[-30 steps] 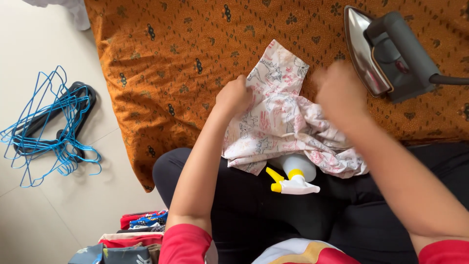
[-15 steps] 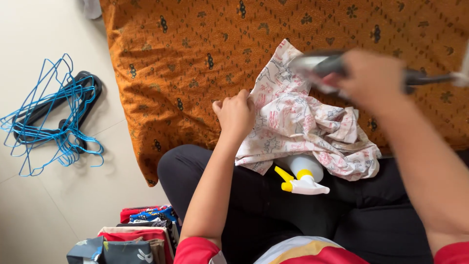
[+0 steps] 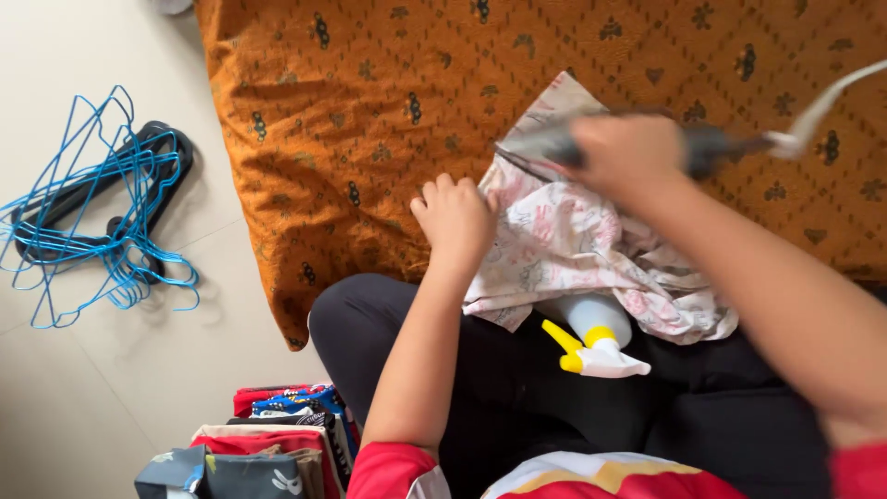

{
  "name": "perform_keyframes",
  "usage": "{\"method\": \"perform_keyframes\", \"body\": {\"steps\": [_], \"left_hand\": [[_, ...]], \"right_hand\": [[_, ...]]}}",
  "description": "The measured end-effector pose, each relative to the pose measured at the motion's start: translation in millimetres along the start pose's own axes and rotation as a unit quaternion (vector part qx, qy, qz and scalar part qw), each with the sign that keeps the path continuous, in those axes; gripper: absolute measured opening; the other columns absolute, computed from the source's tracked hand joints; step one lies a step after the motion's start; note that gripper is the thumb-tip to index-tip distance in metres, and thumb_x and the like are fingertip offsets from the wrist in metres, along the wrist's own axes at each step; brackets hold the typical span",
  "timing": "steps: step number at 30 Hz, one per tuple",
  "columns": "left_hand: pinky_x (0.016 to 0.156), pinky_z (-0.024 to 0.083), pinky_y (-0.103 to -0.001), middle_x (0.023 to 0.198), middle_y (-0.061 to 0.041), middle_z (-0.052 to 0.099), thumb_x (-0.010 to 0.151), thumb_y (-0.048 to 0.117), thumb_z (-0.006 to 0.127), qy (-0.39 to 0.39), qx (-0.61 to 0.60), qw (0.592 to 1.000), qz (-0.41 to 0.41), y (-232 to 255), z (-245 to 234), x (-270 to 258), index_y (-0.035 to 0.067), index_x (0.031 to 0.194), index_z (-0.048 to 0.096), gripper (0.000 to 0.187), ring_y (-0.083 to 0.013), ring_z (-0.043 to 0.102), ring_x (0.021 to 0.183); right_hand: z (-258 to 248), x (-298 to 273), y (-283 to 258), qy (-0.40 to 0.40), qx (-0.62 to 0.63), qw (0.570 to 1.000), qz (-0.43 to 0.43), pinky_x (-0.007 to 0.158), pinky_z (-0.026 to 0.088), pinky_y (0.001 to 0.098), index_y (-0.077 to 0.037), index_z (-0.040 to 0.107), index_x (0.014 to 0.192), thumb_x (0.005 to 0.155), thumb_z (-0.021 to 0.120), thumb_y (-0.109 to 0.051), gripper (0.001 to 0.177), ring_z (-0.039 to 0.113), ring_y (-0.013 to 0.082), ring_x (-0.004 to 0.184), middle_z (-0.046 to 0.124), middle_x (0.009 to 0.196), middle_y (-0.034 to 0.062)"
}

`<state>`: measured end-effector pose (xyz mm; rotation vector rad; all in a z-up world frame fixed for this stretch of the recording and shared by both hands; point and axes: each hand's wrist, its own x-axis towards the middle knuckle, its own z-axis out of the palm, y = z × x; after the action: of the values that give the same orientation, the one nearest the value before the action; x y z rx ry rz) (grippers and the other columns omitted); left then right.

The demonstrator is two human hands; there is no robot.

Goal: Ironing a patterned shirt and a piece of fabric while sitting on the floor.

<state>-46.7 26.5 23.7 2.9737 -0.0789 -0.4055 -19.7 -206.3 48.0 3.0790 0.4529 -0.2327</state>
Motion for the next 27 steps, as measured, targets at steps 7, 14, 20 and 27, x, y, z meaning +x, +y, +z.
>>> {"method": "perform_keyframes", "body": {"steps": [7, 14, 20, 27], "left_hand": [[0.093, 0.039, -0.055, 0.100, -0.012, 0.069, 0.088, 0.041, 0.068, -0.052, 0.032, 0.998, 0.001, 7, -10, 1, 0.011, 0.086, 0.079, 0.033, -0.0329, 0.062, 0.100], [0.098, 0.036, -0.055, 0.092, -0.008, 0.074, 0.085, 0.017, 0.062, -0.081, 0.095, 0.992, 0.017, 9, -3, -4, 0.014, 0.082, 0.080, 0.019, -0.0306, 0.066, 0.095], [0.095, 0.037, -0.052, 0.091, -0.008, 0.073, 0.087, 0.015, 0.062, -0.035, 0.098, 0.995, 0.013, 4, 9, -11, 0.013, 0.082, 0.080, 0.019, -0.0306, 0.066, 0.096], [0.089, 0.038, -0.050, 0.093, -0.009, 0.072, 0.079, 0.016, 0.063, -0.069, 0.077, 0.994, 0.017, 0, 4, -6, 0.013, 0.080, 0.080, 0.017, -0.0312, 0.066, 0.093]], "right_hand": [[11, -42, 12, -0.068, 0.007, 0.998, -0.011, 0.051, 0.050, 0.0349, -0.016, 0.065, 0.080, 0.094, 0.064, -0.067, 0.053, 0.065, 0.0152, 0.056, 0.070, 0.074, 0.0007], [25, 22, -39, 0.154, 0.033, 0.987, 0.034, 0.057, 0.053, 0.0387, -0.015, 0.066, 0.088, 0.087, 0.077, -0.058, 0.045, 0.069, 0.0226, 0.063, 0.070, 0.078, 0.0027], [13, 26, -40, 0.110, 0.029, 0.994, 0.004, 0.050, 0.052, 0.0406, -0.015, 0.066, 0.085, 0.088, 0.077, -0.061, 0.047, 0.067, 0.0241, 0.057, 0.069, 0.073, 0.0034], [23, -13, 4, 0.065, 0.005, 0.998, 0.012, 0.058, 0.049, 0.0370, -0.014, 0.063, 0.087, 0.097, 0.076, -0.063, 0.052, 0.066, 0.0196, 0.061, 0.068, 0.079, 0.0037]]}}
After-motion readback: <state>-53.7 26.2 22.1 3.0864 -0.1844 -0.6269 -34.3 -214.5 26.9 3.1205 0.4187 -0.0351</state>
